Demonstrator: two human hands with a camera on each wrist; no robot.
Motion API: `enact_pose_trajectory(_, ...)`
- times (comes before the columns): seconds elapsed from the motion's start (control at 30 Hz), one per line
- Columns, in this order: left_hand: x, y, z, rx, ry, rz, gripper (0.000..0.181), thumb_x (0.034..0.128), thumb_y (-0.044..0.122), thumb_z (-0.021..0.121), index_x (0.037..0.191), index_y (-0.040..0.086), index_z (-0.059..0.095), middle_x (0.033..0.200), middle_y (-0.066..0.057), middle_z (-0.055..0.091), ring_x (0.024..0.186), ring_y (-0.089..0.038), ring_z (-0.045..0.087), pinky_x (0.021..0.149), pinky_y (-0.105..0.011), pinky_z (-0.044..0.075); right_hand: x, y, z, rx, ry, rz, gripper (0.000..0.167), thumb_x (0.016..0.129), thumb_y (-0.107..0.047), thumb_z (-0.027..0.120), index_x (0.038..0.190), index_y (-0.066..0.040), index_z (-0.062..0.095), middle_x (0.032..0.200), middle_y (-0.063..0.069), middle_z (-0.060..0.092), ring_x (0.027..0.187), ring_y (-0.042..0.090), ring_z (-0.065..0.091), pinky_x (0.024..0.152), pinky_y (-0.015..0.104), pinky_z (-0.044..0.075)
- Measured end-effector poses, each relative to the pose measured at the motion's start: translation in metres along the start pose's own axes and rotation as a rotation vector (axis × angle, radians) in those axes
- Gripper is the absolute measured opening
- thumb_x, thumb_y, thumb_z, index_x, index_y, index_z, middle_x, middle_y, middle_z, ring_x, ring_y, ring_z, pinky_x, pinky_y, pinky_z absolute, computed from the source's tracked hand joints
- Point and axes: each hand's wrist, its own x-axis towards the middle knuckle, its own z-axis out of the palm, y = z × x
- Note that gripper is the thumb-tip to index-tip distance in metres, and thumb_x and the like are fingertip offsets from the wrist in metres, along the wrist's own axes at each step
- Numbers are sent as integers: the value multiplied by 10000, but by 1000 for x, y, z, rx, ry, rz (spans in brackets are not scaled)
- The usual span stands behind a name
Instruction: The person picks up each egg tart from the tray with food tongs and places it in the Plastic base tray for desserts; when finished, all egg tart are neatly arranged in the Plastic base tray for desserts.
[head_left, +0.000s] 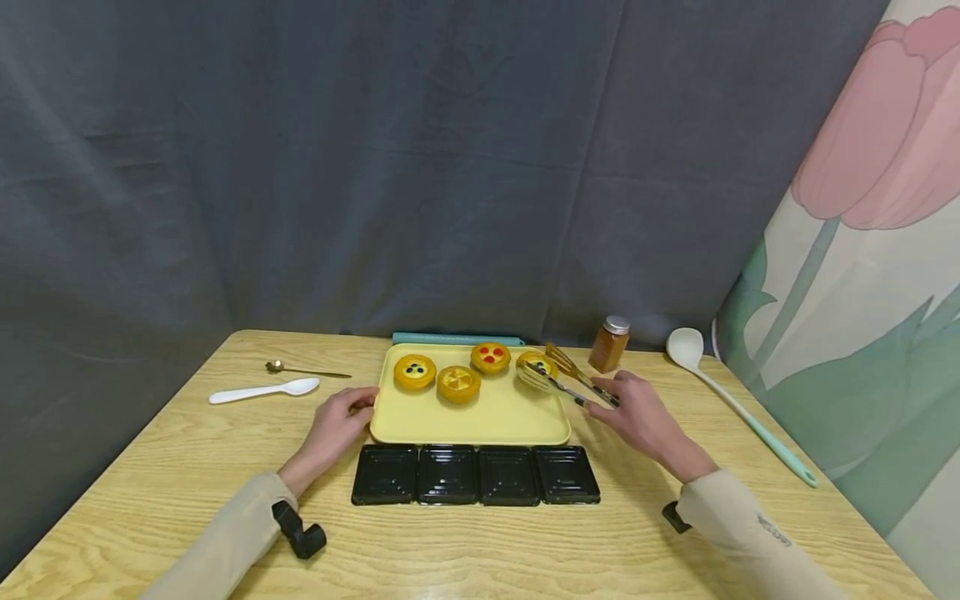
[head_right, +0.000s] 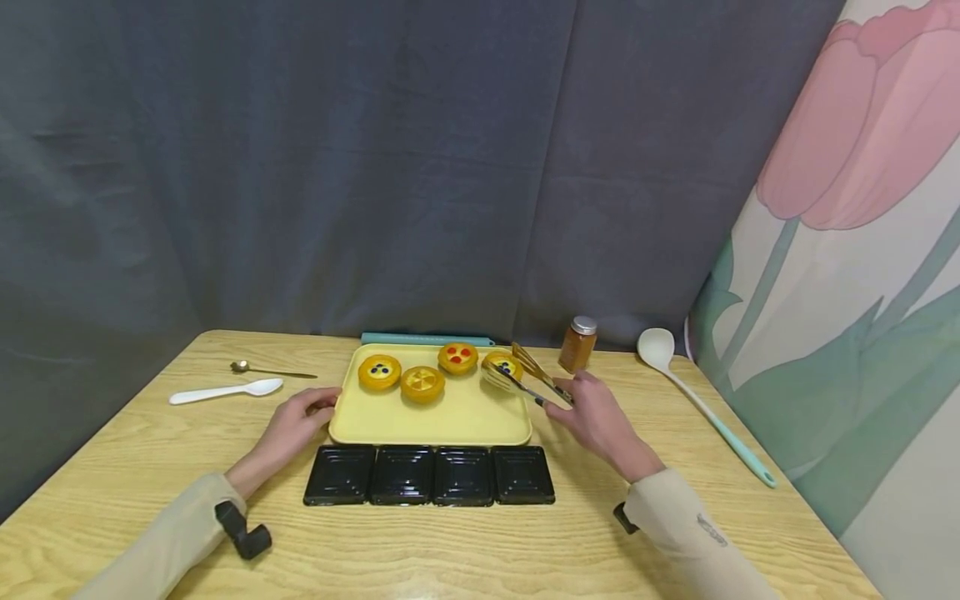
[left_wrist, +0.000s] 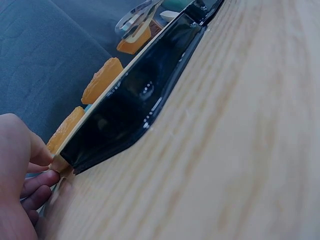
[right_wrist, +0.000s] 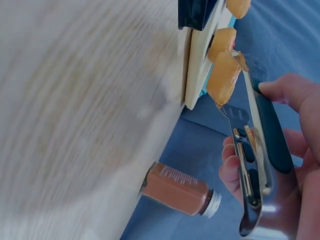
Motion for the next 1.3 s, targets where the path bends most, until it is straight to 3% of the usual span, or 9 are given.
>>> enact_pose_trajectory(0.53, -3, -1, -2, -5, 1, 1, 385, 950, 26, 577, 1322, -56, 628, 1156, -166, 664, 1052, -302, 604, 927, -473, 473, -45, -3, -17, -15, 69, -99, 364, 852, -111, 777, 1181, 36, 730, 724, 5, 448, 620, 94, 317, 527, 251, 305)
enact_pose_trajectory(1.3, 0, -1, 0, -9, -8, 0, 390, 946, 26, 582, 1326, -54, 626, 1146, -159, 663, 1046, -300, 600, 930, -474, 467, -110, -22, -31, 16, 92, -65, 397, 792, -110, 836, 1172, -30, 751, 786, -104, 432, 613, -13, 287, 493, 210, 316)
